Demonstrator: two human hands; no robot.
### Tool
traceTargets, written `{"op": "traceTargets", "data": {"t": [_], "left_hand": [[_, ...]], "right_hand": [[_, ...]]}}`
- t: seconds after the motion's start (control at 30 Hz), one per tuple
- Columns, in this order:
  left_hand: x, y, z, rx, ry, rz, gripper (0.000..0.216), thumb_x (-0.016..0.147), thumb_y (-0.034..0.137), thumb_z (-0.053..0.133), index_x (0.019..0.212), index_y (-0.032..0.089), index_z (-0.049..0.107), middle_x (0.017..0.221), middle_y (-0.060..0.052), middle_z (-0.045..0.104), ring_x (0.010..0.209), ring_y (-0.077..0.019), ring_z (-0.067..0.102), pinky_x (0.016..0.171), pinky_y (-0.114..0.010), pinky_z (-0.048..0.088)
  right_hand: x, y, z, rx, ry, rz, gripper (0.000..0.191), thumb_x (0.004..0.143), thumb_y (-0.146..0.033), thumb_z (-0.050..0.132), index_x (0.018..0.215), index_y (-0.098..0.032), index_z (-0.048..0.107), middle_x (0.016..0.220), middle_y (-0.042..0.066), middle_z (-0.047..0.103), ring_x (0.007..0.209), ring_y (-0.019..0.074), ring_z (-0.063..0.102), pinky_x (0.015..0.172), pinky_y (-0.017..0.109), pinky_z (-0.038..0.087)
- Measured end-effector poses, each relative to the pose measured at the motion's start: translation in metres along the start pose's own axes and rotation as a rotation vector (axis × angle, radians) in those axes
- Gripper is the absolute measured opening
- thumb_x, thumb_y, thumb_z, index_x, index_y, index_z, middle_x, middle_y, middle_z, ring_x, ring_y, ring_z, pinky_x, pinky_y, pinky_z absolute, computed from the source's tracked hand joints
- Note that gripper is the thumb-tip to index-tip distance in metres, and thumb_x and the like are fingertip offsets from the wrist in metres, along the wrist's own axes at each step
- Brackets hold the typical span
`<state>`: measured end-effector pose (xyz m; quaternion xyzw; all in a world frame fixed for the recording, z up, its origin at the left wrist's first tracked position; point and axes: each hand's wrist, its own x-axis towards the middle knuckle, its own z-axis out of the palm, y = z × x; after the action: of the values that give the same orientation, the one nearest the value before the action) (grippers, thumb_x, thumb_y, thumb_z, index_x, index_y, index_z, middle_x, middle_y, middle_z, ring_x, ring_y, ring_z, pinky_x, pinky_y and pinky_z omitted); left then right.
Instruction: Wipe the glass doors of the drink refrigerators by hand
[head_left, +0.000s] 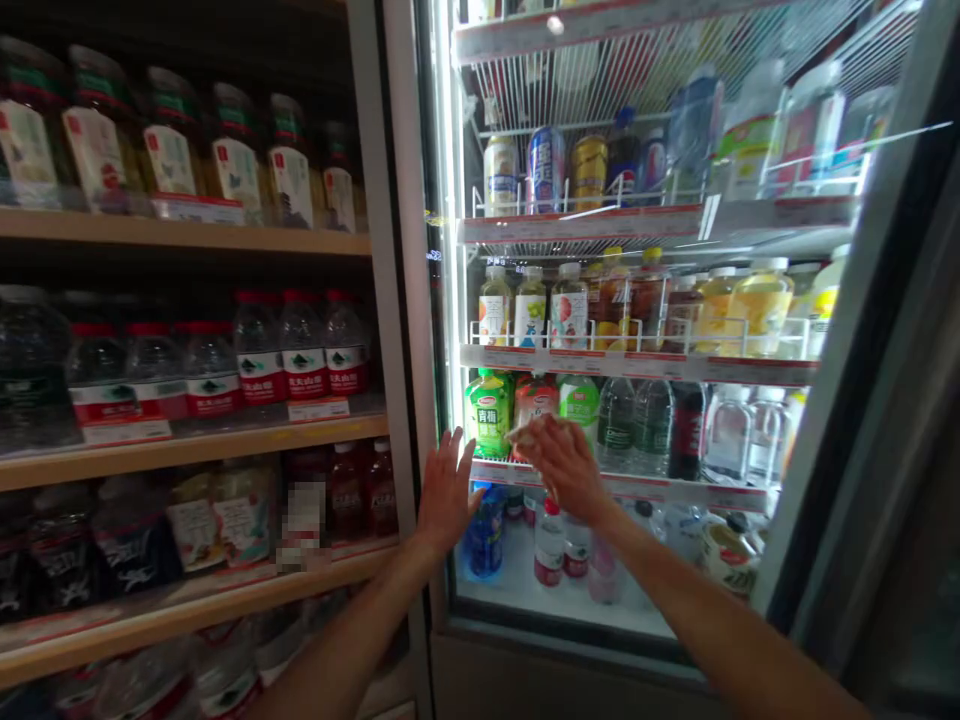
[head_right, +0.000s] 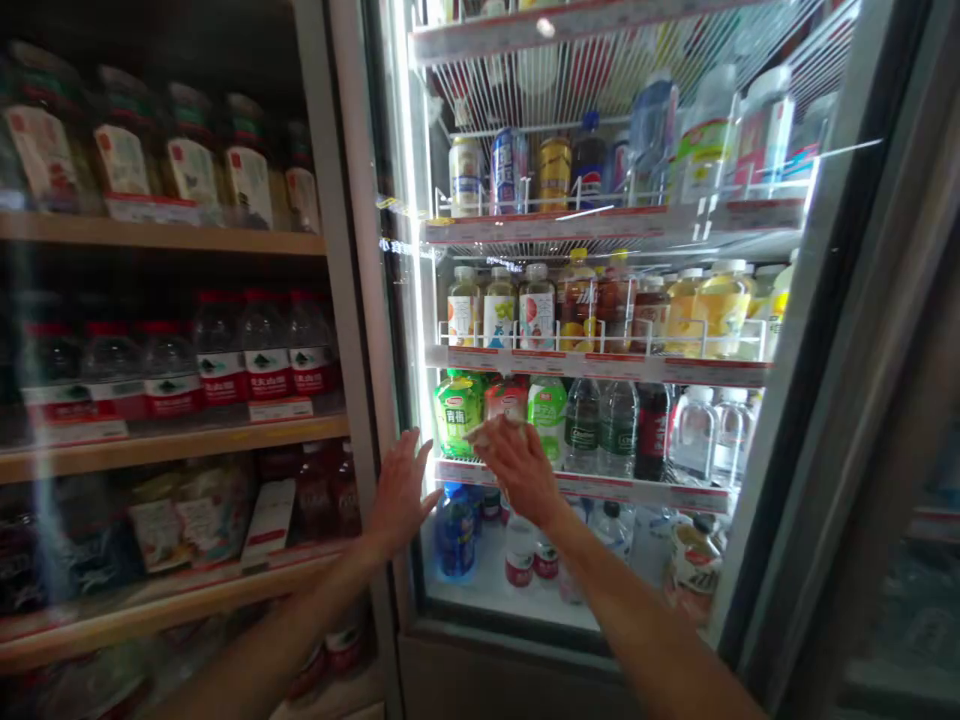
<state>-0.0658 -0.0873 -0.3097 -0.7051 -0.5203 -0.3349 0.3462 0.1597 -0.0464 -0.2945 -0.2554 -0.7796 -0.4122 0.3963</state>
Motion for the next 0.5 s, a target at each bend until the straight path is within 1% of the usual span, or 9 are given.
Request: {"op": "traceTargets", "data": {"t": [0.07,0.1,0.13,0.23,0.27,0.3,0.33,0.43,0.5], "left_hand": [[0.017,0.016,-0.001,-0.025,0.007,0.04,0.066,0.078,0.025,0.058,0.137,0.015,0.029,0.146,-0.016,0.028,0.138,-0.029,0.018,0.107,-0.049,0.028],[0.024,0.024,-0.001,-0.038,0.012,0.069,0.066,0.079,0.026,0.058,0.137,0.016,0.029,0.147,-0.016,0.028,0.138,-0.0285,0.016,0.108,-0.049,0.027],[0.031,0.031,-0.001,-0.05,0.019,0.099,0.066,0.079,0.027,0.057,0.137,0.016,0.029,0.147,-0.015,0.028,0.139,-0.0281,0.014,0.108,-0.048,0.026],[0.045,0.049,0.001,-0.07,0.038,0.183,0.068,0.079,0.029,0.057,0.139,0.015,0.027,0.148,-0.015,0.026,0.139,-0.0274,0.011,0.109,-0.048,0.023],[0.048,0.054,0.003,-0.073,0.039,0.203,0.069,0.079,0.029,0.057,0.14,0.015,0.026,0.148,-0.014,0.025,0.139,-0.0272,0.009,0.11,-0.048,0.023],[0.05,0.059,0.005,-0.076,0.035,0.216,0.071,0.079,0.029,0.057,0.14,0.016,0.025,0.148,-0.014,0.024,0.139,-0.0271,0.009,0.11,-0.049,0.022],[0.051,0.064,0.008,-0.081,0.029,0.226,0.072,0.078,0.029,0.058,0.14,0.016,0.025,0.148,-0.014,0.024,0.139,-0.027,0.008,0.111,-0.049,0.021],[0.055,0.078,0.016,-0.103,0.028,0.236,0.074,0.075,0.034,0.062,0.139,0.019,0.029,0.148,-0.012,0.025,0.139,-0.0283,0.009,0.111,-0.049,0.02],[0.056,0.085,0.02,-0.112,0.051,0.221,0.073,0.074,0.035,0.063,0.138,0.02,0.032,0.148,-0.012,0.026,0.139,-0.0295,0.008,0.111,-0.05,0.02]], "right_hand": [[0.001,0.014,-0.012,-0.061,0.054,0.218,0.042,0.083,-0.02,0.051,0.125,-0.028,0.052,0.144,0.007,0.037,0.139,0.0255,0.018,0.109,0.053,0.02],[-0.004,0.017,-0.017,-0.07,0.051,0.238,0.042,0.083,-0.02,0.051,0.124,-0.027,0.052,0.144,0.007,0.036,0.139,0.0259,0.017,0.109,0.053,0.02],[-0.013,0.018,-0.02,-0.063,0.031,0.186,0.041,0.083,-0.019,0.05,0.123,-0.027,0.053,0.143,0.006,0.038,0.139,0.025,0.017,0.11,0.051,0.021],[-0.05,0.022,-0.029,-0.011,-0.105,-0.123,0.038,0.083,-0.015,0.049,0.118,-0.029,0.057,0.137,0.0,0.047,0.138,0.0187,0.021,0.112,0.044,0.019],[-0.057,0.028,-0.032,-0.015,-0.123,-0.145,0.038,0.083,-0.015,0.049,0.117,-0.03,0.057,0.136,-0.001,0.048,0.138,0.0174,0.022,0.113,0.042,0.018],[-0.061,0.037,-0.037,-0.041,-0.11,-0.091,0.038,0.083,-0.016,0.049,0.118,-0.031,0.057,0.137,-0.001,0.047,0.137,0.0176,0.023,0.113,0.043,0.018],[-0.06,0.048,-0.041,-0.082,-0.065,0.024,0.04,0.083,-0.017,0.049,0.12,-0.031,0.055,0.139,0.0,0.044,0.138,0.0191,0.022,0.112,0.045,0.018],[-0.047,0.08,-0.055,-0.213,0.166,0.417,0.043,0.084,-0.018,0.048,0.125,-0.028,0.051,0.149,0.005,0.027,0.139,0.0257,0.018,0.109,0.051,0.022],[-0.051,0.085,-0.06,-0.231,0.199,0.474,0.045,0.084,-0.017,0.047,0.127,-0.026,0.05,0.151,0.007,0.021,0.139,0.0277,0.015,0.108,0.052,0.023]]}}
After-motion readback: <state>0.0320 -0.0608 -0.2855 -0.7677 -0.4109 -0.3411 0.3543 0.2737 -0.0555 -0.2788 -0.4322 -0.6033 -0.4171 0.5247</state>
